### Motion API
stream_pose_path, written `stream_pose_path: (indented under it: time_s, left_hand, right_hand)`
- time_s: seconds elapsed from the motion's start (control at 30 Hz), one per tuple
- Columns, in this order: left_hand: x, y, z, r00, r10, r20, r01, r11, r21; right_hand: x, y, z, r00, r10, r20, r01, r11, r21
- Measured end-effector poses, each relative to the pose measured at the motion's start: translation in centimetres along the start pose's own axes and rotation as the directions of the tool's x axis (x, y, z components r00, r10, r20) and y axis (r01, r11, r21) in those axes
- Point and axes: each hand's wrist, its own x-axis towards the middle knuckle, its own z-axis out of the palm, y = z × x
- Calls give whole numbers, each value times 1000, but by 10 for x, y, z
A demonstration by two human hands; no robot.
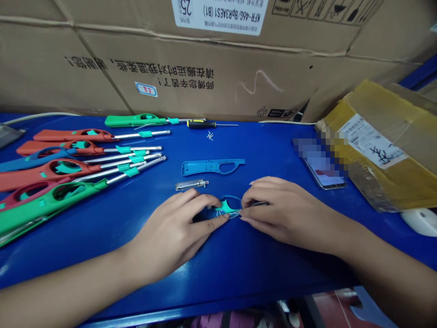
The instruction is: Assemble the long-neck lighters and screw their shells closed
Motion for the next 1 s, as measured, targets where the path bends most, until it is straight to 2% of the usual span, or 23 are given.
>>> stream_pose_path:
  time_s: [0.17, 0.27, 0.4, 0.77, 1.0]
  left_hand:
    - [0, -1, 0, 1000, -5, -21, 4, 999, -54]
    - [1, -1, 1, 999, -18, -50, 13, 995, -97]
    - [3, 0, 1, 997, -37, -62, 30, 992, -119]
    - [4, 1, 0, 998, -57, -24, 52, 988, -148]
    - [0, -3, 2, 999, -10, -35, 7, 995, -100]
  right_hand:
    - [-1, 0, 1, 998, 51, -41, -48, 996, 69]
    - [0, 1, 3, 989, 135, -67, -125, 982, 143]
    - [3, 4, 7, 973, 227, -46, -210, 948, 240]
    - [7, 7, 12, 967, 249, -59, -212, 909, 359]
    - [10, 4, 11, 940, 335, -56, -281, 858, 430]
